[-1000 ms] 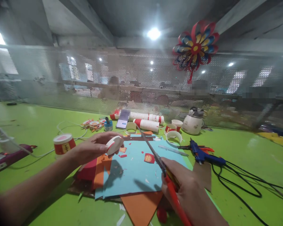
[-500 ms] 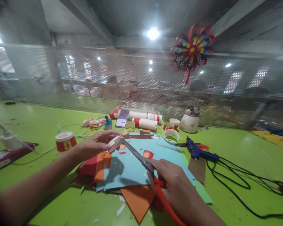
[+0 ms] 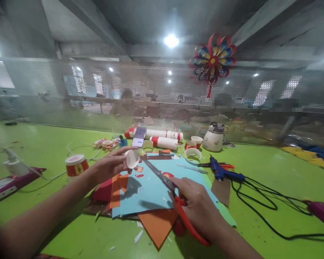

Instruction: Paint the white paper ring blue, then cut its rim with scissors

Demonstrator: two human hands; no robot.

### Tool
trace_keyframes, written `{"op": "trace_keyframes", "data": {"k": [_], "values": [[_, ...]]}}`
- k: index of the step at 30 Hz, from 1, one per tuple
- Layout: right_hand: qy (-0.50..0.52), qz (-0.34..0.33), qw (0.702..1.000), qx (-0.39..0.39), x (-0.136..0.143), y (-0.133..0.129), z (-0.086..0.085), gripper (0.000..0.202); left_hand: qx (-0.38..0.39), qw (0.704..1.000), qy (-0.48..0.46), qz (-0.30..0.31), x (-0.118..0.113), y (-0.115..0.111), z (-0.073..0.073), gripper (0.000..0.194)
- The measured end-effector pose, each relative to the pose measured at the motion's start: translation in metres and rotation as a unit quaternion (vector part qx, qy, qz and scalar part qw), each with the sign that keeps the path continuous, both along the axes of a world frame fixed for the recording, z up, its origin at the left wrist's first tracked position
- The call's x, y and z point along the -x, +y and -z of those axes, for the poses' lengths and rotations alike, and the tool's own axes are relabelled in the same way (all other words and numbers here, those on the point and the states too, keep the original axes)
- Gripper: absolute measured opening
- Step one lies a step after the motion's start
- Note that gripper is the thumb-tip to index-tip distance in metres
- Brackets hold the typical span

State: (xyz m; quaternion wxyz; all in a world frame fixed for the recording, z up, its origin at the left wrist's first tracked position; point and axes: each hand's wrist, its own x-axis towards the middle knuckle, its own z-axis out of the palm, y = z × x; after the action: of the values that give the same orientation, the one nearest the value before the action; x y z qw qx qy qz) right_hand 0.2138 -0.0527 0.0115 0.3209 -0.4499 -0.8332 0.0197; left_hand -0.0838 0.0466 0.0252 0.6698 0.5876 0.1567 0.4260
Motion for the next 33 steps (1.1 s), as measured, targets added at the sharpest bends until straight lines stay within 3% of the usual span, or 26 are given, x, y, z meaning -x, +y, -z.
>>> {"op": "trace_keyframes", "data": {"k": [5, 11, 19, 24, 27, 33], "values": [[0.107, 0.148, 0.983, -0.019, -0.012, 0.024, 0.011, 0.027, 0.024, 0.999, -0.035, 0.027, -0.004, -0.002, 0.0, 0.037], [0.16, 0.179, 0.971, 0.023, -0.018, 0.028, 0.012, 0.036, 0.029, 0.997, -0.055, 0.034, -0.01, -0.009, -0.003, 0.04], [0.206, 0.102, 0.968, 0.1, -0.007, 0.011, -0.011, 0.046, 0.057, 0.996, -0.048, 0.048, -0.015, -0.016, -0.015, 0.033], [0.247, -0.048, 0.944, 0.212, 0.005, -0.014, -0.042, 0.042, 0.077, 0.995, -0.048, 0.03, -0.019, -0.02, -0.028, 0.034], [0.255, -0.101, 0.928, 0.253, 0.014, -0.025, -0.057, 0.043, 0.088, 0.995, -0.054, 0.015, -0.026, -0.021, -0.029, 0.035], [0.365, -0.099, 0.884, 0.273, 0.035, -0.011, -0.059, 0.04, 0.073, 0.992, -0.097, -0.043, -0.039, -0.02, -0.019, 0.034]]}}
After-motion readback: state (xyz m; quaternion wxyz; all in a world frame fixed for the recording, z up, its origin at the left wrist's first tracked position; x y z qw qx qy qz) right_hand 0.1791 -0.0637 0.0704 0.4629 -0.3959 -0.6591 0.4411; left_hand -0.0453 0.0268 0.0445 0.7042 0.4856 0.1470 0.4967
